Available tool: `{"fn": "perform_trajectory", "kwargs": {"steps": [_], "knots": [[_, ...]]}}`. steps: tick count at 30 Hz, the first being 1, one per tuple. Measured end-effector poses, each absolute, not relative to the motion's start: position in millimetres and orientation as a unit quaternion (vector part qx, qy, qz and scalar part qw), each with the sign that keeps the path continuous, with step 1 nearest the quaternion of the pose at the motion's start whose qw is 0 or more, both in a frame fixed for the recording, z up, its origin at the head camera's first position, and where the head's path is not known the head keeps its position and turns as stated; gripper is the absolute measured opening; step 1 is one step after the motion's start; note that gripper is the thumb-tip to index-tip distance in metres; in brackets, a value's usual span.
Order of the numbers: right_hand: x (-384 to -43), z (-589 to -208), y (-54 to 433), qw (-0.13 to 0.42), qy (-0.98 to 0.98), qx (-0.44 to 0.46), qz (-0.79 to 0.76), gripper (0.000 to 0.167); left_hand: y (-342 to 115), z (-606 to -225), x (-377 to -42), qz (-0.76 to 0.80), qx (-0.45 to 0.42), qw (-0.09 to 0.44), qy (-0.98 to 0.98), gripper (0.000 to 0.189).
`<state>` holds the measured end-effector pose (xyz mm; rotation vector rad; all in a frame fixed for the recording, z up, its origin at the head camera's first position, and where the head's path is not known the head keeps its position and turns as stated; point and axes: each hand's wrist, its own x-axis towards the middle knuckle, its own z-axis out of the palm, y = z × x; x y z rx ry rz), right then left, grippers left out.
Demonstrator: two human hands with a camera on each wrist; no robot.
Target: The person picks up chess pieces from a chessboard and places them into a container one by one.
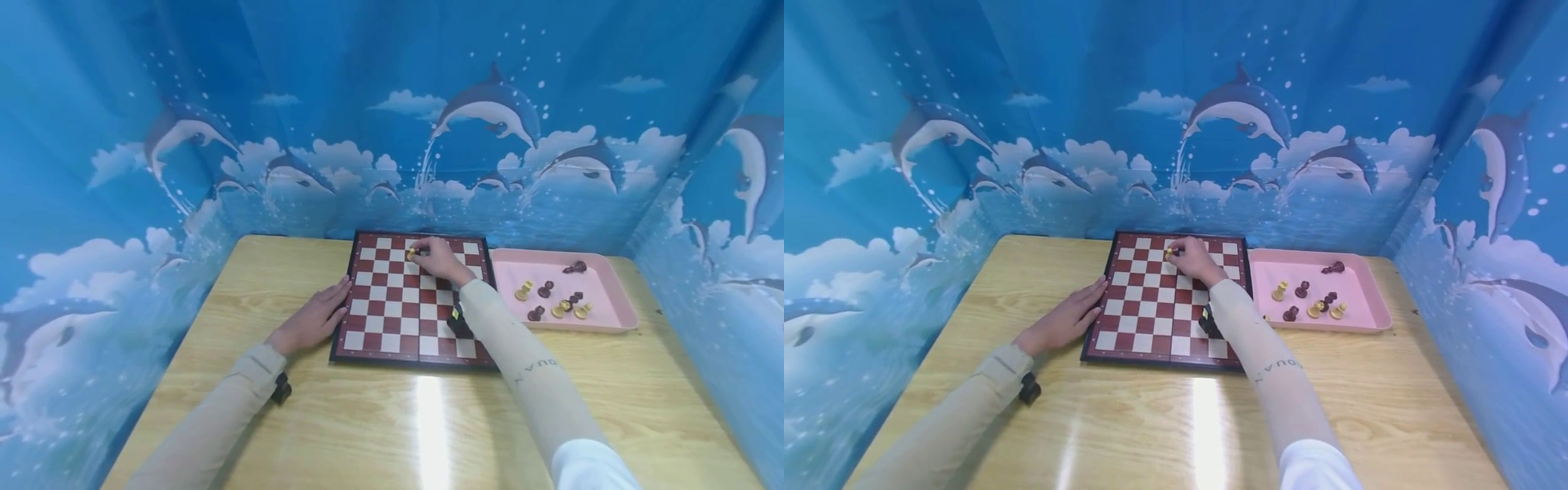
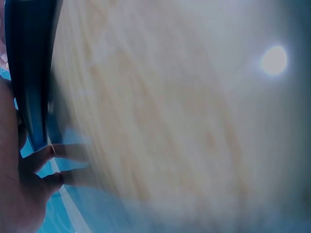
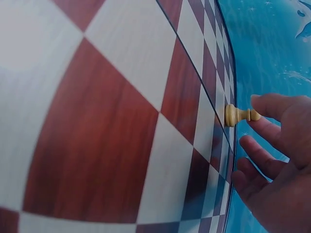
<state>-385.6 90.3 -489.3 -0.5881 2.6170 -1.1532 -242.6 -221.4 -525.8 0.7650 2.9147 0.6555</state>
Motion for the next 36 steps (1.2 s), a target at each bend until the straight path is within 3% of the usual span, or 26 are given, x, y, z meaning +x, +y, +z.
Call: {"fn": "perform_trajectory", "kwargs": {"steps": [26,36], "knots": [[-385.5,-494.7,90.5,0.069,0.891,-0.184,-0.410,0.021,-220.8,-526.5,-242.4,0.209,0.233,0.044,0.949,0.060],[-383.2,-484.6,91.7,0.008,0.880,-0.178,-0.441,0.016,-218.4,-522.8,-240.8,0.210,0.238,0.041,0.947,0.060]]}}
